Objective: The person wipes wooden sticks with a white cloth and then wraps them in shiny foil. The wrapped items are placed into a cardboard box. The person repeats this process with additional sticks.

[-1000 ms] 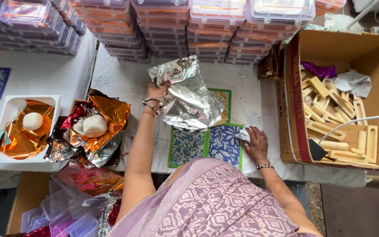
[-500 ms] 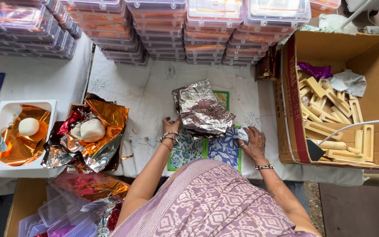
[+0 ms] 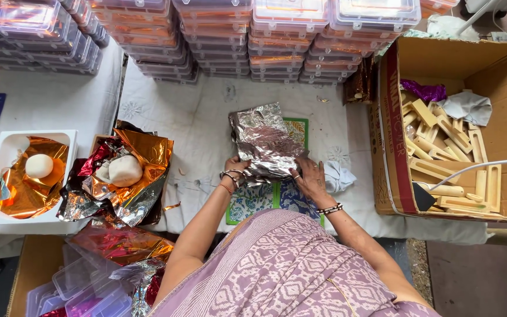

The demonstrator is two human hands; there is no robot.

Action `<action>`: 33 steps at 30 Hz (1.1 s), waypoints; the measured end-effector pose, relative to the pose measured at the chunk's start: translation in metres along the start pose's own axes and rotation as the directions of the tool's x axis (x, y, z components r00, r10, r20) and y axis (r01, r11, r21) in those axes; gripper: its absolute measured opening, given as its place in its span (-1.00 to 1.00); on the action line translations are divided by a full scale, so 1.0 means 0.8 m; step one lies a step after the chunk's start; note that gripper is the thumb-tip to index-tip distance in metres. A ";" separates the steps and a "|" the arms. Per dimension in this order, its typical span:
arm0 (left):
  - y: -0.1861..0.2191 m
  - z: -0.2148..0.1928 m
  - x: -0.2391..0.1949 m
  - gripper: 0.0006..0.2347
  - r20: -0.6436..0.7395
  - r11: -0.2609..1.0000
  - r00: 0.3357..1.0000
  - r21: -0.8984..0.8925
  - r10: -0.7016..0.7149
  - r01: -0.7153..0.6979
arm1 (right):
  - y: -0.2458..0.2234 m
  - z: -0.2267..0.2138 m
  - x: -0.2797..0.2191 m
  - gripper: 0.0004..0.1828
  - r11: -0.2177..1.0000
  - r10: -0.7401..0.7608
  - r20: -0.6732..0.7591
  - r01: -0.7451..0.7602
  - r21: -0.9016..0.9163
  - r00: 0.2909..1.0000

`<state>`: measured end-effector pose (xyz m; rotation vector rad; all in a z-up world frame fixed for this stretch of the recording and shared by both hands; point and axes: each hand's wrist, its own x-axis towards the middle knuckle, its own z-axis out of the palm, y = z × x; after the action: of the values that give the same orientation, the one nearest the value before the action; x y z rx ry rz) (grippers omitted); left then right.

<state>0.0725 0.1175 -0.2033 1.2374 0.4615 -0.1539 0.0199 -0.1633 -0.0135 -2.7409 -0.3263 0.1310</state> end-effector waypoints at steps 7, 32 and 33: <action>0.050 -0.077 0.036 -0.93 -0.094 0.965 0.983 -0.225 -0.160 0.136 | 0.028 0.005 0.022 -0.45 0.997 -0.048 -0.189 0.059 0.052 0.981; 0.023 -0.019 0.020 -0.85 0.099 0.989 0.994 -0.135 -0.046 0.060 | 0.071 -0.030 0.017 -0.36 0.960 0.231 -0.241 -0.181 0.215 0.943; 0.006 -0.009 0.025 -0.86 0.172 0.993 0.985 -0.117 0.028 -0.007 | 0.069 -0.042 0.017 -0.34 0.919 0.319 -0.283 -0.223 0.324 0.905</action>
<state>0.0901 0.1283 -0.2090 1.1030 0.3038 -0.2153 0.0491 -0.2214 -0.0037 -2.4468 0.1641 -0.1960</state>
